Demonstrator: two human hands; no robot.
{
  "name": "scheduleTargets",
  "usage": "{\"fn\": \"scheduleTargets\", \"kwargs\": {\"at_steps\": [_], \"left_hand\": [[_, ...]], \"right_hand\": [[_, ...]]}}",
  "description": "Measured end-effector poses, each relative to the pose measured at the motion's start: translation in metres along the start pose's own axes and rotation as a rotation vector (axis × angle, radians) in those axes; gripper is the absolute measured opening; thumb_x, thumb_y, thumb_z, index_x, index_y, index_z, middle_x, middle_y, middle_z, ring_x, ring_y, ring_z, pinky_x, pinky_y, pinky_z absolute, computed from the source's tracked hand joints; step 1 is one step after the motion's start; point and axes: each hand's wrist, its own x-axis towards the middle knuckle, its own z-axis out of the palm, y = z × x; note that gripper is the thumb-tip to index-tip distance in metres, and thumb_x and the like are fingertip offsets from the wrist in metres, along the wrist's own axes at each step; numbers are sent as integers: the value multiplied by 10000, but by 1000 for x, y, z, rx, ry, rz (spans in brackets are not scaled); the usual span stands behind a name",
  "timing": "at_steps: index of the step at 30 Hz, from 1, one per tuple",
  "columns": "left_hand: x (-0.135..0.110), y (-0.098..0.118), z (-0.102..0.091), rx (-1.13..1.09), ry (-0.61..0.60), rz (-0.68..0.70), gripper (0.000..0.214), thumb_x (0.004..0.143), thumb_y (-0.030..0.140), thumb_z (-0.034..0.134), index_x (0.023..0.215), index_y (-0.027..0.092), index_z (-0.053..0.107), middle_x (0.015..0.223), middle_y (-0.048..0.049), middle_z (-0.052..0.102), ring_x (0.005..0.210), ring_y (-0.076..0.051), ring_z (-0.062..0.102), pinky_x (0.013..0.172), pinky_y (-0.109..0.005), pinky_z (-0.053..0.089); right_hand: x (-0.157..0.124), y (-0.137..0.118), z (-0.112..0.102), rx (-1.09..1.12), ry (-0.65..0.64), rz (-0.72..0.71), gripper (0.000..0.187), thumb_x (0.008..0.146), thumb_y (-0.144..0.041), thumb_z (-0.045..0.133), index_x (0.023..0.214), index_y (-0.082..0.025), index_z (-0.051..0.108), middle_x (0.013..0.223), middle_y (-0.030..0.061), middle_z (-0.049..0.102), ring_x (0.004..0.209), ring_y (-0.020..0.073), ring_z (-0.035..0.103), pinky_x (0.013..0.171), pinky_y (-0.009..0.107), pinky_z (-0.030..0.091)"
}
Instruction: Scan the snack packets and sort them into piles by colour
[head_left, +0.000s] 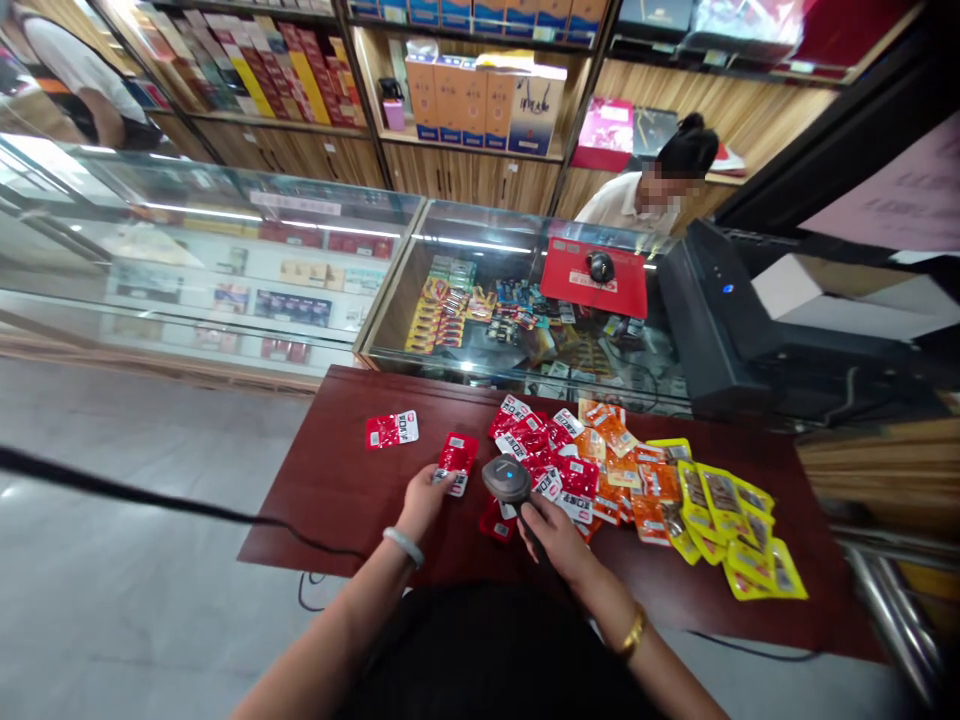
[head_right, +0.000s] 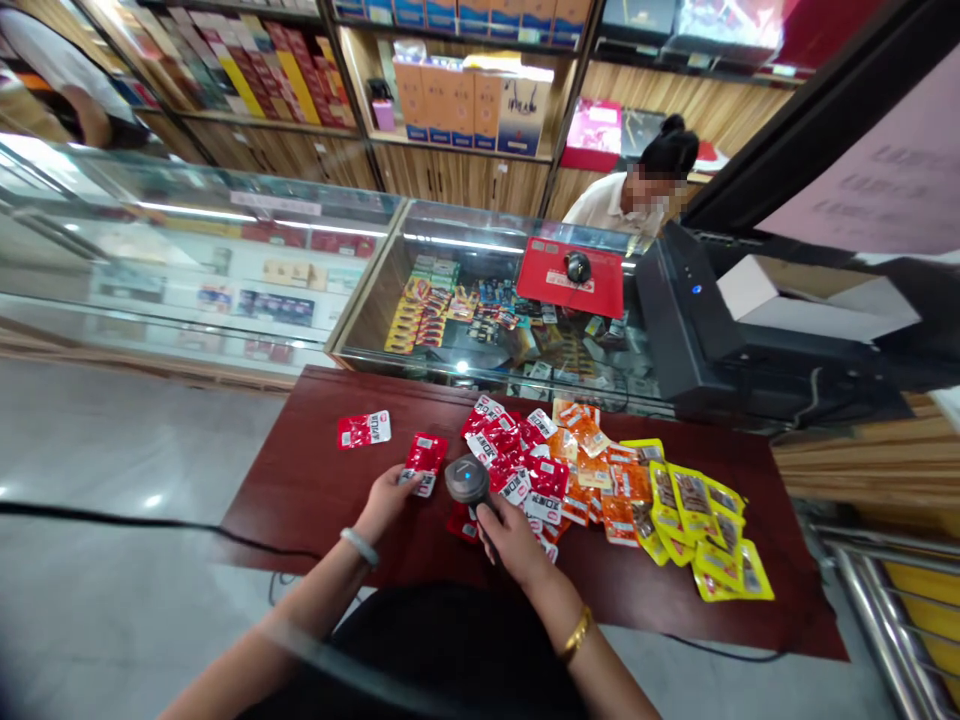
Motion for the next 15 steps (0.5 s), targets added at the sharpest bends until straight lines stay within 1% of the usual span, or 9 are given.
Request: {"fn": "scheduleTargets", "kwargs": {"at_steps": [2, 4, 6, 9, 12, 15], "left_hand": [[-4, 4, 22, -47, -68, 26, 427, 646, 532, 707, 844, 158, 654, 755, -50, 716, 694, -188, 652, 672, -286, 505], [-6, 7, 39, -39, -106, 57, 391, 651, 500, 708, 826, 155, 656, 742, -53, 709, 680, -183, 642, 668, -286, 502], [-6, 8, 48, 22, -119, 95, 329, 671, 462, 699, 783, 156, 654, 724, -53, 701, 675, -182, 634, 652, -279, 488], [-4, 6, 56, 91, -124, 115, 287, 691, 438, 690, 756, 161, 652, 728, -54, 698, 684, -184, 631, 634, -270, 471], [-4, 5, 69, 44, -155, 96, 271, 705, 405, 682, 813, 157, 666, 780, -67, 718, 714, -190, 643, 671, -281, 491], [-5, 14, 88, -27, -252, 74, 231, 699, 311, 685, 860, 145, 689, 844, -89, 740, 786, -212, 666, 737, -304, 514]], "right_hand": [[0, -4, 0, 13, -12, -15, 423, 850, -648, 568, 854, -226, 536, 568, -73, 481, 393, 86, 385, 387, 229, 319], [-1, -7, 0, 23, -5, -19, 425, 841, -650, 577, 839, -228, 533, 562, -73, 473, 393, 87, 381, 388, 232, 320], [-3, -8, -2, 35, 20, -20, 431, 838, -658, 572, 831, -230, 527, 560, -74, 466, 389, 87, 375, 382, 235, 314], [-6, -8, -7, 59, 64, -17, 435, 838, -664, 564, 821, -232, 512, 561, -77, 465, 379, 84, 372, 369, 231, 306], [-8, -6, -11, 73, 98, -7, 436, 827, -658, 578, 812, -229, 501, 559, -82, 467, 376, 78, 376, 364, 218, 306], [-8, -3, -14, 72, 120, 1, 435, 822, -656, 582, 836, -227, 508, 559, -83, 481, 377, 78, 384, 369, 212, 313]]}}
